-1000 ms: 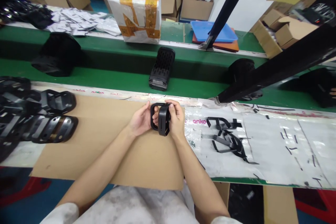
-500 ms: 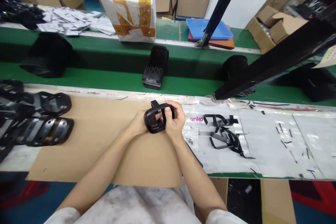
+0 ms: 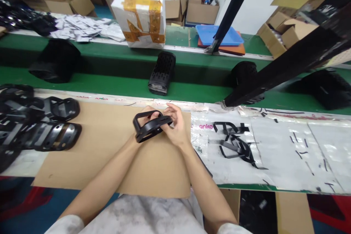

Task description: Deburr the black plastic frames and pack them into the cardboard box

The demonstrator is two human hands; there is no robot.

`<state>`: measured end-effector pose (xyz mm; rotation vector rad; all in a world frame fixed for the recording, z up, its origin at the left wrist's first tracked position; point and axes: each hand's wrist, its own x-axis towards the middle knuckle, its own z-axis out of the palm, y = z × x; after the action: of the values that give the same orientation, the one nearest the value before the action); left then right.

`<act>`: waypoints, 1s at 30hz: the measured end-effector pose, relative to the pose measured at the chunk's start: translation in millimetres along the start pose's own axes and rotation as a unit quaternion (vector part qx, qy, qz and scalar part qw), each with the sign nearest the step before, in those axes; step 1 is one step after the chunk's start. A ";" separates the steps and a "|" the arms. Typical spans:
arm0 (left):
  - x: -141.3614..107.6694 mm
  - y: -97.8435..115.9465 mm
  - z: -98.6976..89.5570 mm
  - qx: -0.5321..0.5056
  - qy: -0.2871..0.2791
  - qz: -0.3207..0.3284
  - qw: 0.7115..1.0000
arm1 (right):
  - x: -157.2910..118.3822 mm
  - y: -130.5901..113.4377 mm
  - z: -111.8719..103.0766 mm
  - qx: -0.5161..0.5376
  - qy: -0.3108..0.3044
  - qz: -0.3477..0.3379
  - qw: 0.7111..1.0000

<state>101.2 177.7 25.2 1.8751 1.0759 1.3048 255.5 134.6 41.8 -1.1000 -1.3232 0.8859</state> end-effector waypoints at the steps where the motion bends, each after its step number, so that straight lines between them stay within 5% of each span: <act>1: 0.4 1.6 -2.2 -0.003 0.024 0.012 1.000 | -0.2 -0.9 0.9 0.009 -0.031 0.012 0.999; 5: 5.2 10.6 -11.8 0.026 0.088 0.088 0.992 | -2.5 -4.1 2.0 0.037 -0.076 0.056 0.995; 7: 8.9 17.2 -17.3 0.058 0.076 0.109 0.989 | -2.7 -5.6 1.2 0.058 -0.066 0.077 0.993; 11: 16.6 28.4 -33.3 0.108 0.006 0.102 0.989 | 0.5 -7.4 1.2 0.085 -0.080 0.108 0.987; 15: 24.3 24.5 -52.8 0.141 -0.122 0.045 0.981 | 3.5 -15.6 -3.1 0.077 -0.142 0.174 0.971; 19: 27.2 2.7 -62.4 0.224 -0.176 -0.066 0.956 | -5.6 -41.3 -29.2 -0.132 -0.133 0.138 0.973; 22: 21.4 -17.0 -59.6 0.323 -0.151 -0.121 0.927 | -28.3 -56.3 -52.3 -0.321 -0.116 0.110 0.933; 27: 5.9 -33.3 -50.5 0.353 -0.111 -0.028 0.929 | -80.7 -40.2 -70.0 -0.466 -0.139 0.155 0.860; 30: 2.4 -33.2 -49.1 0.334 -0.105 -0.011 0.937 | -98.6 -25.8 -78.0 -0.461 -0.110 0.171 0.864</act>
<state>46.1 197.4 15.0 2.4041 1.5443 0.7350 322.2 24.9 43.9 -2.0729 -1.8498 0.6164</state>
